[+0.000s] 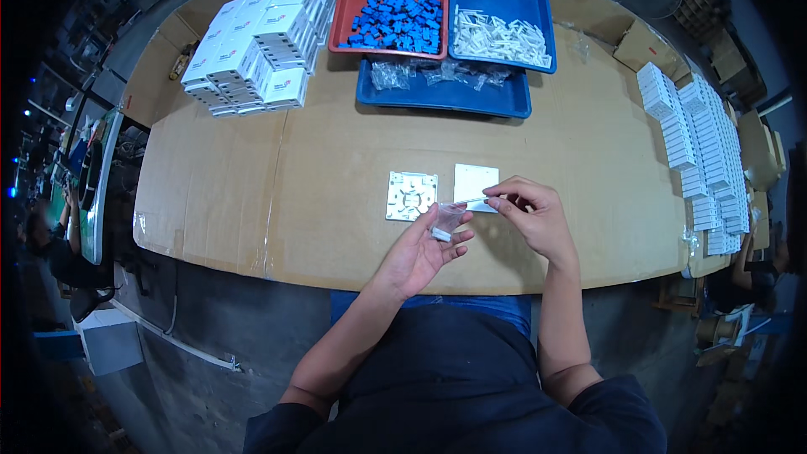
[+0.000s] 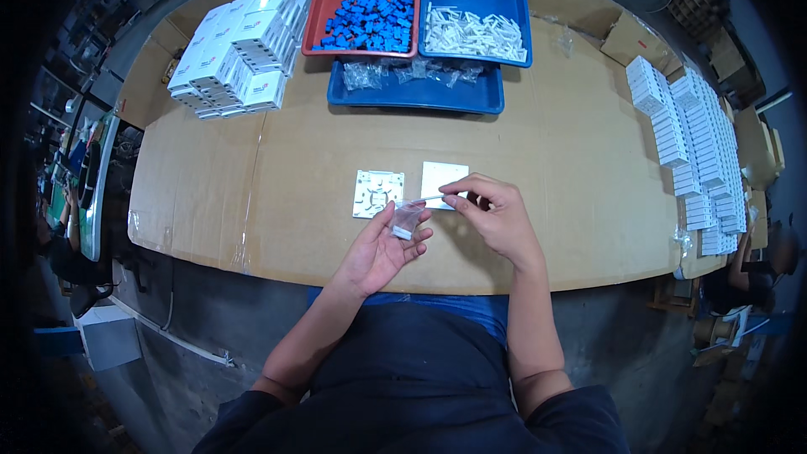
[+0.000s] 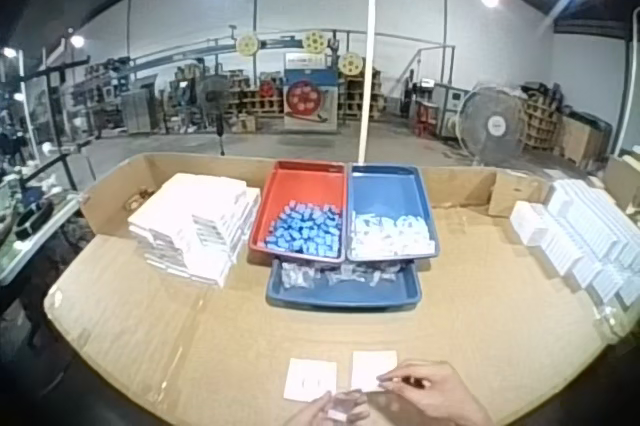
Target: Assembling components into a small white plastic electronic enclosure, including adding a circuit board, internal hardware, and snapping the case shut.
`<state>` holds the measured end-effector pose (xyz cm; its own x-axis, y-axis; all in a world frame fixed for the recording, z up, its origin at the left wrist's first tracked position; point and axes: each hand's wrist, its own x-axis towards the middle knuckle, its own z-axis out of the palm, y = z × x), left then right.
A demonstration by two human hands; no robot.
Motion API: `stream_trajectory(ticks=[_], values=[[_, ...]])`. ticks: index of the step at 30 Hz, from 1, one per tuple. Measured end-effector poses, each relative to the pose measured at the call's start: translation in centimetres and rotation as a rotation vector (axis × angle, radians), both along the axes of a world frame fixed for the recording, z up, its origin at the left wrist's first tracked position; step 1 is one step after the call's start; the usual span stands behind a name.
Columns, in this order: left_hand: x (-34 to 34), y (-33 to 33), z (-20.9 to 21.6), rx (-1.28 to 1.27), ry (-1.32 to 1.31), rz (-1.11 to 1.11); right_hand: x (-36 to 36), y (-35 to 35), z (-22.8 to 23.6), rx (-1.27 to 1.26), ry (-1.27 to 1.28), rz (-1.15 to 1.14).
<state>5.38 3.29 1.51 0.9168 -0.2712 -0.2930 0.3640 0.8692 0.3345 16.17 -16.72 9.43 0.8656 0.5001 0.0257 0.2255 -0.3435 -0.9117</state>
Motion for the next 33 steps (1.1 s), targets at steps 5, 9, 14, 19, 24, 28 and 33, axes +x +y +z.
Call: stream_trajectory(ticks=[5,9,14,19,24,28,33], values=[[-0.1,0.1,-0.8,-0.015,0.014,-0.057,0.8,0.3,1.0,-0.112,-0.011,0.128],[-0.3,0.1,-0.7,-0.009,0.029,-0.101,1.3,1.5,0.0,0.022,-0.098,0.298],[-0.8,0.1,-0.9,0.004,0.037,-0.121,0.9,2.5,0.4,-0.044,0.042,0.364],[-1.0,-0.1,-1.0,0.009,0.073,-0.118,0.3,3.0,1.2,-0.204,0.091,0.322],[-0.9,-0.1,-1.2,0.025,0.055,-0.130,0.7,2.5,-0.9,-0.014,-0.032,0.429],[-1.0,-0.2,-0.5,0.110,0.053,-0.142,1.0,2.1,-1.5,-0.022,-0.003,0.475],[-0.9,-0.1,-0.7,0.252,0.086,-0.133,1.0,1.7,-0.4,-0.152,-0.016,0.595]])
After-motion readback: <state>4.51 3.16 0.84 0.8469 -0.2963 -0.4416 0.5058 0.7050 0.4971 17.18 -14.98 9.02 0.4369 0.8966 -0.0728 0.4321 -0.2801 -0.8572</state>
